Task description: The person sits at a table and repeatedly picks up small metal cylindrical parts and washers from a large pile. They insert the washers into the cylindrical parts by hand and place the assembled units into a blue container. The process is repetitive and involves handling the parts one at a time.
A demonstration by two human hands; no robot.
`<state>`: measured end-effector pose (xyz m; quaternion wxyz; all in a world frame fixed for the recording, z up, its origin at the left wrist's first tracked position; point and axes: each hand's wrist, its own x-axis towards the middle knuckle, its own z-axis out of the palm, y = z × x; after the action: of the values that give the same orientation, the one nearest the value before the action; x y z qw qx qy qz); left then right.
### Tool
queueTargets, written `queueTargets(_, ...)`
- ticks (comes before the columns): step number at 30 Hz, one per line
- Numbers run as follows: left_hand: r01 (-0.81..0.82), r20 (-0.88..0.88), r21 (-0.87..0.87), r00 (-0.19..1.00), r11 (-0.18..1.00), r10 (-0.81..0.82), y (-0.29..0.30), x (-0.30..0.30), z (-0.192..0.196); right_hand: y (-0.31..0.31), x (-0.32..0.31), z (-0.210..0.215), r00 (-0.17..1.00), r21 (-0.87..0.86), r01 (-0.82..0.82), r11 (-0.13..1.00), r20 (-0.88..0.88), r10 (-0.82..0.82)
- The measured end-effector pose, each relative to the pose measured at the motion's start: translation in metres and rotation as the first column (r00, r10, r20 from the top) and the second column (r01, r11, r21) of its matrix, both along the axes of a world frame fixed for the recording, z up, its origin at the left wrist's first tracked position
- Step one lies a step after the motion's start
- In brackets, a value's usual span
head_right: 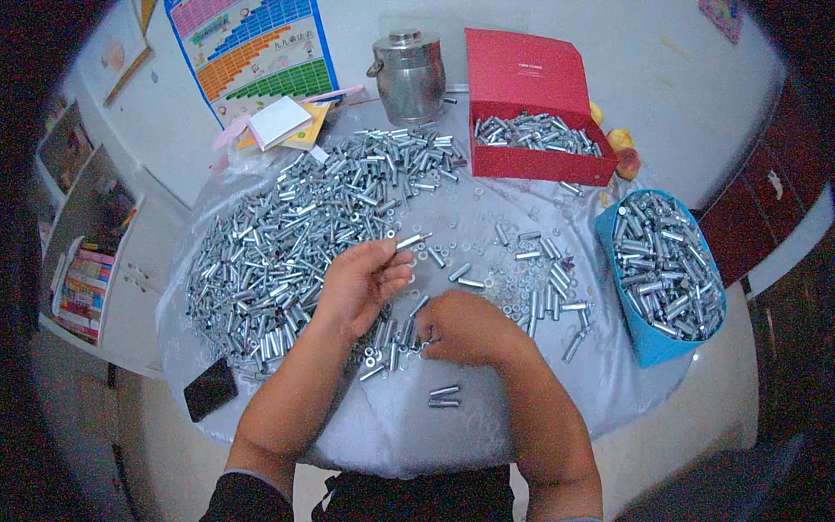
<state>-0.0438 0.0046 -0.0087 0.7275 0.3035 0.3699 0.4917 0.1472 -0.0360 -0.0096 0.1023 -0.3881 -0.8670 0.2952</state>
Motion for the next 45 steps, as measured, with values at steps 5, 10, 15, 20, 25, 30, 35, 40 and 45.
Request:
queueTargets(5,-0.003,-0.028,-0.018,1.000,1.000,0.002,-0.002,0.002,0.002,-0.003,-0.001,0.004,0.997,0.007,0.077,0.997,0.025,-0.077)
queueTargets(10,0.003,0.003,-0.001,1.000,1.000,-0.003,-0.001,0.001,-0.001,0.004,0.005,0.003,0.917,0.096,0.347,0.933,-0.242,-0.316)
queueTargets(15,0.043,-0.020,-0.007,0.999,0.999,-0.043,-0.004,0.004,0.000,0.016,0.010,0.001,0.500,-0.194,0.587,0.786,-0.677,-0.541)
queueTargets(20,0.090,-0.016,0.025,0.996,0.996,-0.090,-0.003,0.003,-0.005,0.018,0.009,0.001,0.353,-0.342,0.486,0.804,-0.765,-0.539)
queueTargets(25,0.088,-0.008,0.028,0.996,0.996,-0.088,-0.005,0.003,-0.004,0.018,0.010,0.001,0.359,-0.355,0.452,0.818,-0.767,-0.531)
queueTargets(30,0.098,0.005,0.037,0.995,0.995,-0.098,-0.005,0.003,-0.004,0.017,0.010,0.001,0.374,-0.366,0.439,0.821,-0.756,-0.537)
queueTargets(35,0.108,-0.031,0.049,0.994,0.993,-0.106,-0.006,0.004,-0.002,0.019,0.011,-0.002,0.427,-0.353,0.468,0.811,-0.713,-0.556)
queueTargets(40,0.122,-0.096,0.066,0.989,0.990,-0.116,-0.009,0.007,0.002,0.019,0.015,-0.006,0.511,-0.349,0.562,0.750,-0.567,-0.646)
queueTargets(45,0.110,-0.086,0.062,0.991,0.992,-0.104,-0.007,0.006,-0.002,0.017,0.002,0.003,0.356,-0.350,0.507,0.788,-0.747,-0.561)
